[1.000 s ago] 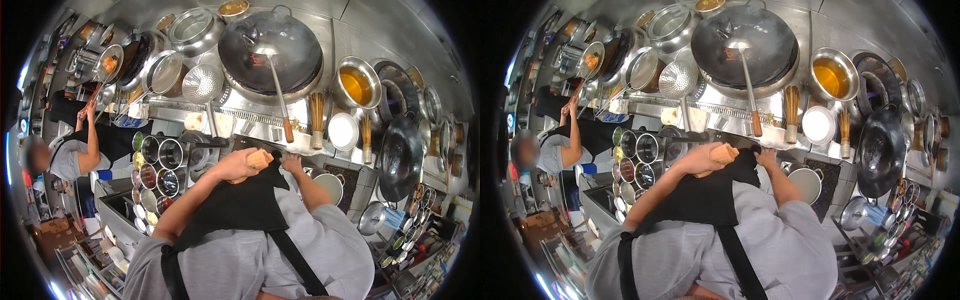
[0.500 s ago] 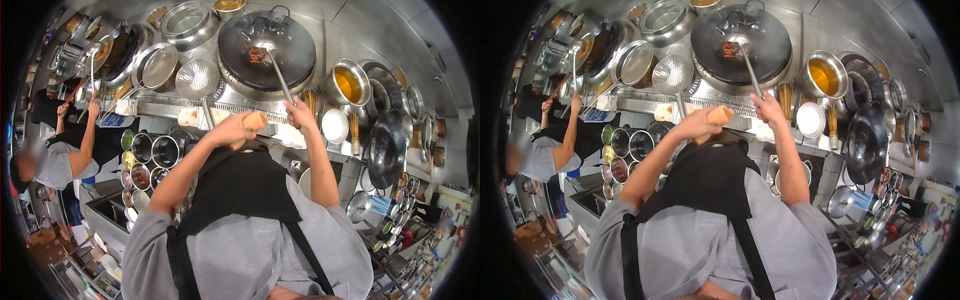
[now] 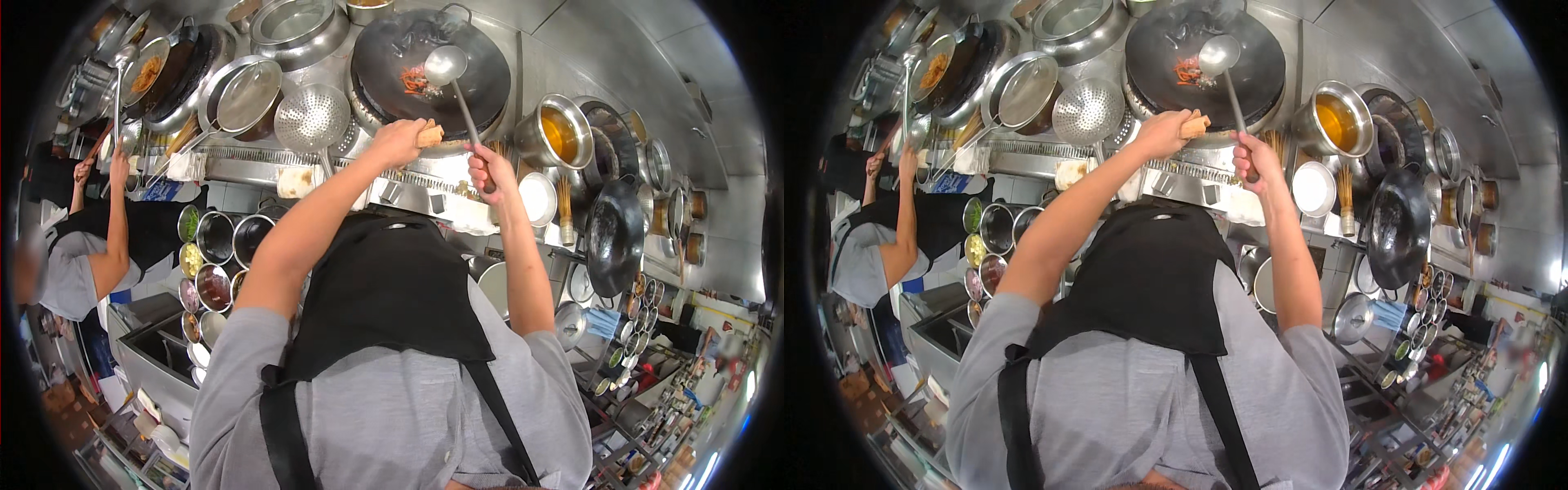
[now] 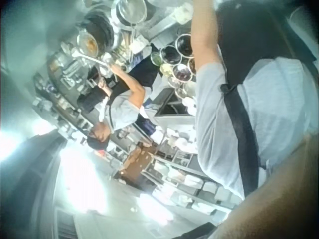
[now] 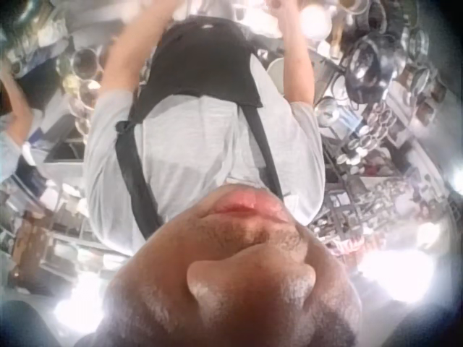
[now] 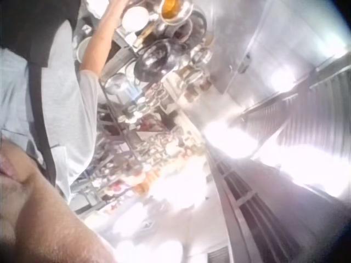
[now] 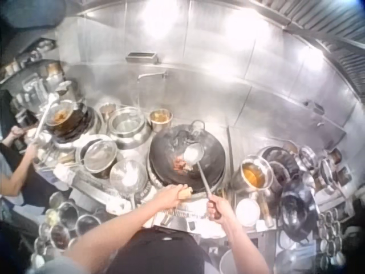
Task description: Cooking meat, green beans, and noodles in a wok on a commercial stove.
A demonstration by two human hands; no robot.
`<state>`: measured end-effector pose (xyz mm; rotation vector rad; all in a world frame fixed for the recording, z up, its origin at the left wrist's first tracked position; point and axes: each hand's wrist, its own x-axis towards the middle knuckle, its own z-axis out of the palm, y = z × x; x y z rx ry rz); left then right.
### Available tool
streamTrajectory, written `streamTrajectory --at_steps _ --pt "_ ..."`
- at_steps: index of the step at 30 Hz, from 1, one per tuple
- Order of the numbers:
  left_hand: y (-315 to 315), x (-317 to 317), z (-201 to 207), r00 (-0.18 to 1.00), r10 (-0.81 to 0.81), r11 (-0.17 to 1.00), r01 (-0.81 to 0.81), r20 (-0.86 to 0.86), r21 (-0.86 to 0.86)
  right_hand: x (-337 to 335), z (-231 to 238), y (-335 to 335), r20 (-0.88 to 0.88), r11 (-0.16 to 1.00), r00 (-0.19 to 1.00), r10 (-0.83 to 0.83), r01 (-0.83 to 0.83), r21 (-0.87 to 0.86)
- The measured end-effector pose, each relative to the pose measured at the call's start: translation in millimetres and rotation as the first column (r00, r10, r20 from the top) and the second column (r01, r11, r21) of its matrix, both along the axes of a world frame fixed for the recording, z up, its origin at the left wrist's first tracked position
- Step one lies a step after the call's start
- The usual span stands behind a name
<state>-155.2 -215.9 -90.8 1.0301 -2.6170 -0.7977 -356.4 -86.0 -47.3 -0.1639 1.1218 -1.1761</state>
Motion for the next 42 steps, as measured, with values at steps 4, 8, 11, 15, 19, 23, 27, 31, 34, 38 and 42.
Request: streamTrajectory --at_steps 4,8,11,15,19,23,27,31,34,38,42 --pt "9.7 2.8 -4.3 0.992 0.089 0.996 -0.091 -0.088 -0.017 24.4 14.0 -6.8 -0.052 1.0 0.999 -0.011 0.01 -0.013" --pt "15.0 3.2 -0.2 0.988 0.099 0.995 -0.101 -0.115 -0.008 31.3 0.1 -19.4 0.017 0.996 0.996 -0.09 0.089 0.016" --pt "18.9 5.6 -2.1 0.981 0.143 0.989 -0.146 -0.128 -0.007 43.4 15.1 -18.0 -0.19 0.999 0.98 -0.051 0.053 0.004" --pt "23.7 5.9 -3.6 0.967 0.132 0.988 -0.147 -0.219 -0.053 31.4 10.5 2.5 -0.125 0.999 0.991 0.045 -0.048 -0.018" --pt "20.7 4.3 -5.1 0.969 0.136 0.986 -0.152 -0.207 -0.065 21.5 10.4 10.6 -0.45 0.979 0.87 0.2 -0.196 0.056" --pt "22.2 11.4 -5.6 0.972 0.128 0.99 -0.138 -0.195 -0.039 3.5 56.1 48.4 -0.774 0.875 0.456 0.44 -0.41 0.256" --pt "22.1 2.2 -2.4 0.965 0.113 0.989 -0.131 -0.239 -0.063 -15.7 -17.5 49.3 -0.964 0.892 0.096 0.247 -0.41 0.188" --pt "17.0 6.8 3.9 0.985 0.155 0.988 -0.152 -0.073 0.038 -15.7 -3.4 2.6 -0.803 0.964 0.548 0.233 -0.241 0.115" --pt "20.1 4.5 2.9 0.989 0.145 0.987 -0.142 -0.035 0.075 -13.0 -44.6 -9.3 -0.744 0.987 0.657 0.118 -0.161 0.015" --pt "33.6 15.7 -8.2 0.962 0.2 0.979 -0.19 -0.185 0.069 44.3 -53.0 3.2 -0.642 0.998 0.765 0.057 -0.051 0.028" --pt "46.2 29.3 -1.0 0.934 0.258 0.964 -0.233 -0.248 0.127 86.3 -26.1 30.0 -0.536 1.0 0.844 0.01 -0.003 0.013"
